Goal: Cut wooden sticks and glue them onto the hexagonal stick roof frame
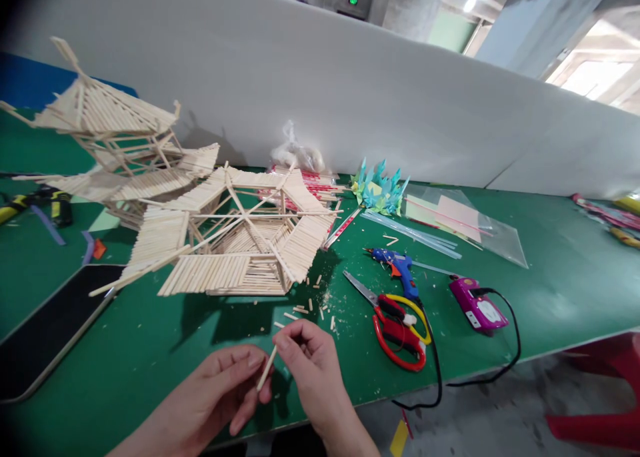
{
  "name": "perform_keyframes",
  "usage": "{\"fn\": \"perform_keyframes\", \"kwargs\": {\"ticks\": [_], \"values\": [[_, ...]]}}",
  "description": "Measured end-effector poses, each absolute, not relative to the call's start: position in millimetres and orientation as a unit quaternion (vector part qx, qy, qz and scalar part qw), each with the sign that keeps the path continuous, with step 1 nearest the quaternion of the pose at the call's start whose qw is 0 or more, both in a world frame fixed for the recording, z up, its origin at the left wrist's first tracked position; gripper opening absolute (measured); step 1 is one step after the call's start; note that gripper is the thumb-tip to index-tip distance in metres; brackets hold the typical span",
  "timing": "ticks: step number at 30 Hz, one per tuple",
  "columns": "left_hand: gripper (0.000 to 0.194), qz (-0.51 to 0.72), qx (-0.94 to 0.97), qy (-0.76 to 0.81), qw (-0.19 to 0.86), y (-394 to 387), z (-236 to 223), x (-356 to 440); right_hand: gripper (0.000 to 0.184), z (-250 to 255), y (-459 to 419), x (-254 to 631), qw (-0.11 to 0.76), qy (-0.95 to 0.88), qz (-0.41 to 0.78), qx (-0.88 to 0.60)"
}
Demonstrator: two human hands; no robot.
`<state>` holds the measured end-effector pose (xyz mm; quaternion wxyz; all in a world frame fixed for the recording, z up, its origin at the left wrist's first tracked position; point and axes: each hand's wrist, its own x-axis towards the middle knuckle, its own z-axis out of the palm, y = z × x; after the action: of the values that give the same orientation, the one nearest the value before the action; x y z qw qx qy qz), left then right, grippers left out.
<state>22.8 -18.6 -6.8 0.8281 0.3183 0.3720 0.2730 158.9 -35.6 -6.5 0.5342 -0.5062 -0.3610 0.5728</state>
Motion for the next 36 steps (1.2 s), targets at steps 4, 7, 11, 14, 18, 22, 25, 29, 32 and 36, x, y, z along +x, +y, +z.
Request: {"fn": "perform_keyframes", "kwargs": {"ticks": [4, 7, 11, 14, 18, 22, 25, 29, 32, 36], "values": [[0.029, 0.268, 0.31, 0.371, 0.834, -20.5, -7.5, 21.1, 0.022, -6.2, -33.9, 159.9, 0.543, -0.341, 0.578, -0.505], [0.023, 0.264, 0.311, 0.373, 0.833, -22.5, -6.8, 20.5, 0.02, -5.1, -31.7, 159.7, 0.545, -0.34, 0.578, -0.503], [0.023, 0.269, 0.318, 0.389, 0.822, -23.4, -4.2, 20.3, 0.019, -4.4, -29.0, 157.6, 0.543, -0.345, 0.576, -0.504], [0.026, 0.297, 0.32, 0.404, 0.804, -20.6, 1.9, 21.3, 0.018, -5.7, -27.5, 153.7, 0.546, -0.335, 0.592, -0.49], [0.025, 0.363, 0.319, 0.43, 0.763, -14.7, 13.1, 24.2, 0.021, -7.8, -24.0, 145.7, 0.538, -0.328, 0.636, -0.445], [0.028, 0.392, 0.316, 0.433, 0.747, -11.9, 17.4, 26.2, 0.023, -6.5, -16.4, 137.2, 0.534, -0.318, 0.672, -0.402], [0.028, 0.399, 0.308, 0.431, 0.748, -10.7, 17.5, 26.3, 0.023, -2.7, -9.1, 132.6, 0.542, -0.303, 0.681, -0.388], [0.027, 0.414, 0.292, 0.43, 0.747, -5.0, 19.3, 27.7, 0.021, 1.7, -0.6, 128.2, 0.567, -0.287, 0.676, -0.373], [0.027, 0.418, 0.286, 0.427, 0.749, -0.5, 20.5, 29.2, 0.021, 1.9, 4.0, 125.8, 0.573, -0.279, 0.677, -0.367], [0.026, 0.421, 0.281, 0.425, 0.751, 1.5, 20.5, 30.0, 0.023, -0.2, 8.2, 124.6, 0.568, -0.273, 0.685, -0.366]]}}
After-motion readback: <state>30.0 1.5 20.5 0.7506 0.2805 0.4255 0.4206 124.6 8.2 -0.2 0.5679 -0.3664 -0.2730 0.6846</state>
